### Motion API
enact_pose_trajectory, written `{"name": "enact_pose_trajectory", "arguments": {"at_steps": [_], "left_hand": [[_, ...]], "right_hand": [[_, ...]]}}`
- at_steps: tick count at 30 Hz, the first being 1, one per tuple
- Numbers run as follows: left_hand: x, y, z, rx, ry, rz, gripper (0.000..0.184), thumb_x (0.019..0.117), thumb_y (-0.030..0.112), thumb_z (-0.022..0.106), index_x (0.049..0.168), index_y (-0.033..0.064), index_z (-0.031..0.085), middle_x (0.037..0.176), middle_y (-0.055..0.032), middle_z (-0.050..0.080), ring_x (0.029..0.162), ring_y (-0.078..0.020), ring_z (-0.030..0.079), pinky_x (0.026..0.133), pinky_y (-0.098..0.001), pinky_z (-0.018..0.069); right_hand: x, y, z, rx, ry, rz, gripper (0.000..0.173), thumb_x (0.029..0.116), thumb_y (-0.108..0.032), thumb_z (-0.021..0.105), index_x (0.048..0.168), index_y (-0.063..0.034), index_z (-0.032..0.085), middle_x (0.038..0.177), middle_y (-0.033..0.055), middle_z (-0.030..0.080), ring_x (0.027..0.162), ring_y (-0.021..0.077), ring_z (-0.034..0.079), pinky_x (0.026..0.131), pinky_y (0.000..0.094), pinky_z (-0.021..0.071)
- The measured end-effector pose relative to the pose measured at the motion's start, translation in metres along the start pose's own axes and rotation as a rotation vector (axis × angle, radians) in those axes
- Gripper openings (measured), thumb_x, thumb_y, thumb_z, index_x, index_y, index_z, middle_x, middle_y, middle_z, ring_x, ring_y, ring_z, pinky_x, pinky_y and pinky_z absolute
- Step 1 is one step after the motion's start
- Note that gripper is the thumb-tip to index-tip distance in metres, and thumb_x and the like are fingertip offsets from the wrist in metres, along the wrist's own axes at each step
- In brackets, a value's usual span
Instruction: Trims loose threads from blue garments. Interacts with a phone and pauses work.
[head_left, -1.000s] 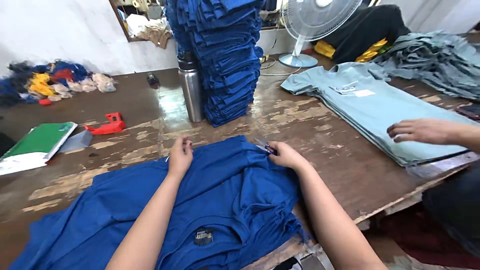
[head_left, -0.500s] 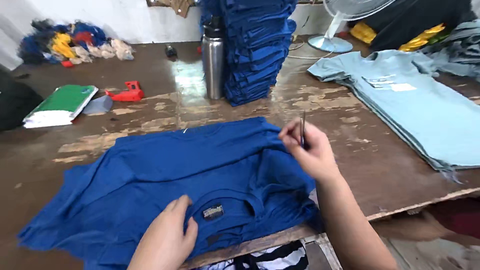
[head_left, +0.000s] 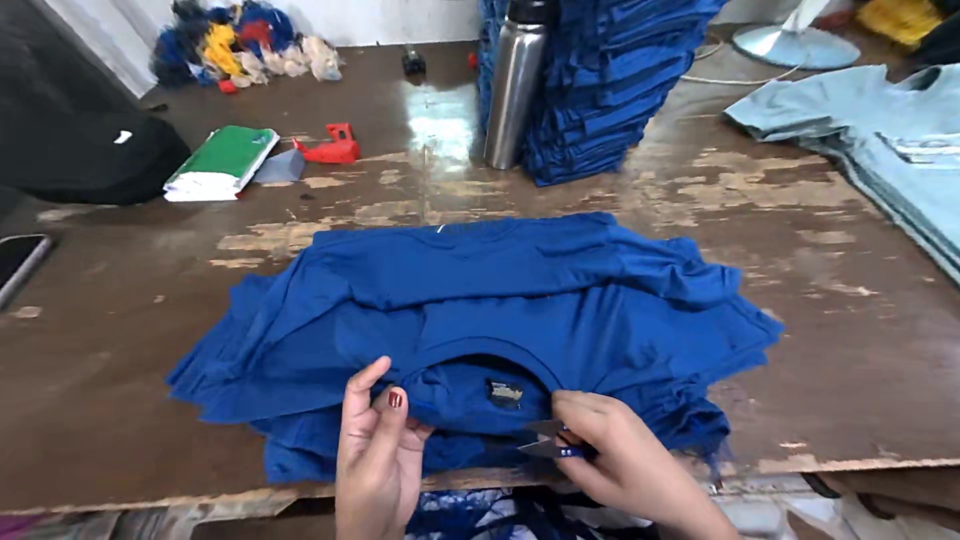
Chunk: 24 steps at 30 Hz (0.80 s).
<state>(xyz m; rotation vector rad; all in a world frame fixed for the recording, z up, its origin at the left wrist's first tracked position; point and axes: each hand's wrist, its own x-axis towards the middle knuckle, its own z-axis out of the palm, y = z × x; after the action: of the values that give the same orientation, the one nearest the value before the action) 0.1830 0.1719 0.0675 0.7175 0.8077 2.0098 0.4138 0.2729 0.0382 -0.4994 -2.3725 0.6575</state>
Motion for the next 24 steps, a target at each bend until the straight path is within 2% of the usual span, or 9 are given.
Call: {"name": "enact_pose_trajectory", "arguments": {"at_steps": [2,4,6,9,11,16,20,22,24], "left_hand": [[-0.005,-0.007,-0.001,0.106,-0.038,0.084,0.021,0.0983,0.018,0.066,0.118,0.022,0.072,0.105,0.0027,0.075,0.096,-0.0075,0.072,0.086,-0.0263,0.0605],[-0.011,-0.014,0.0,0.287,-0.062,0.167,0.029,0.0929,0.015,0.073,0.119,0.0284,0.074,0.109,0.012,0.074,0.095,0.0003,0.07,0.084,-0.0174,0.0583],[-0.016,-0.021,0.003,0.357,-0.02,0.238,0.032,0.0897,0.01,0.076,0.119,0.0234,0.074,0.112,0.0098,0.074,0.095,-0.0009,0.071,0.084,-0.0174,0.0593],[-0.018,-0.026,0.002,0.38,0.038,0.289,0.012,0.0941,0.018,0.072,0.105,0.0217,0.076,0.106,0.01,0.072,0.095,0.001,0.068,0.083,-0.0152,0.0569],[-0.02,-0.024,0.0,0.373,0.034,0.292,0.009,0.0947,0.022,0.072,0.102,0.0226,0.076,0.109,0.0108,0.072,0.097,0.0021,0.068,0.084,-0.0143,0.0564],[-0.026,-0.023,-0.002,0.433,-0.004,0.271,0.008,0.0913,0.024,0.076,0.099,0.0228,0.078,0.117,0.0101,0.07,0.104,0.0003,0.066,0.087,-0.015,0.0564],[-0.028,-0.022,-0.004,0.438,-0.027,0.264,0.01,0.0926,0.026,0.075,0.101,0.0227,0.077,0.12,0.0087,0.07,0.107,-0.0016,0.066,0.089,-0.0168,0.0563],[-0.03,-0.02,-0.006,0.46,-0.051,0.273,0.009,0.0943,0.024,0.073,0.103,0.0232,0.075,0.121,0.0097,0.068,0.107,-0.0009,0.065,0.089,-0.017,0.0559],[-0.032,-0.017,-0.005,0.593,-0.062,0.338,0.012,0.0929,0.013,0.071,0.101,0.0222,0.071,0.118,0.0109,0.068,0.101,0.0016,0.066,0.086,-0.0156,0.057]], "right_hand": [[0.005,-0.011,-0.003,0.051,0.019,0.004,0.025,0.0984,-0.03,0.057,0.086,-0.0087,0.055,0.072,0.0026,0.05,0.064,0.0094,0.049,0.056,0.0219,0.0419],[0.014,-0.024,-0.001,0.11,0.036,0.001,0.037,0.1033,-0.041,0.055,0.09,-0.0066,0.055,0.073,0.0037,0.05,0.064,0.0094,0.049,0.058,0.021,0.043],[0.024,-0.031,0.009,0.1,0.049,0.0,0.038,0.1049,-0.042,0.052,0.091,-0.0062,0.057,0.072,0.0035,0.051,0.064,0.0103,0.051,0.058,0.0224,0.0451],[0.034,-0.031,0.03,0.0,0.071,0.016,0.039,0.1052,-0.041,0.05,0.085,-0.0085,0.056,0.066,0.0015,0.05,0.058,0.0111,0.05,0.053,0.0252,0.0431],[0.035,-0.031,0.037,-0.079,0.081,0.015,0.039,0.1043,-0.041,0.051,0.082,-0.0099,0.056,0.064,0.0009,0.049,0.056,0.0121,0.049,0.05,0.026,0.0413],[0.039,-0.038,0.042,-0.18,0.089,-0.015,0.041,0.1051,-0.042,0.047,0.082,-0.01,0.057,0.063,0.0009,0.049,0.055,0.0143,0.051,0.049,0.0276,0.0417],[0.042,-0.039,0.046,-0.166,0.101,0.0,0.041,0.1072,-0.036,0.04,0.081,-0.0109,0.057,0.056,-0.0009,0.046,0.048,0.0126,0.05,0.044,0.0279,0.0391],[0.043,-0.041,0.042,-0.003,0.118,0.017,0.042,0.1085,-0.038,0.039,0.086,-0.0072,0.057,0.061,0.0007,0.048,0.053,0.0102,0.05,0.049,0.0248,0.0418],[0.045,-0.044,0.04,0.234,0.155,0.012,0.039,0.1076,-0.039,0.046,0.096,-0.0033,0.056,0.077,0.0042,0.055,0.07,0.0069,0.054,0.065,0.0193,0.0476]]}}
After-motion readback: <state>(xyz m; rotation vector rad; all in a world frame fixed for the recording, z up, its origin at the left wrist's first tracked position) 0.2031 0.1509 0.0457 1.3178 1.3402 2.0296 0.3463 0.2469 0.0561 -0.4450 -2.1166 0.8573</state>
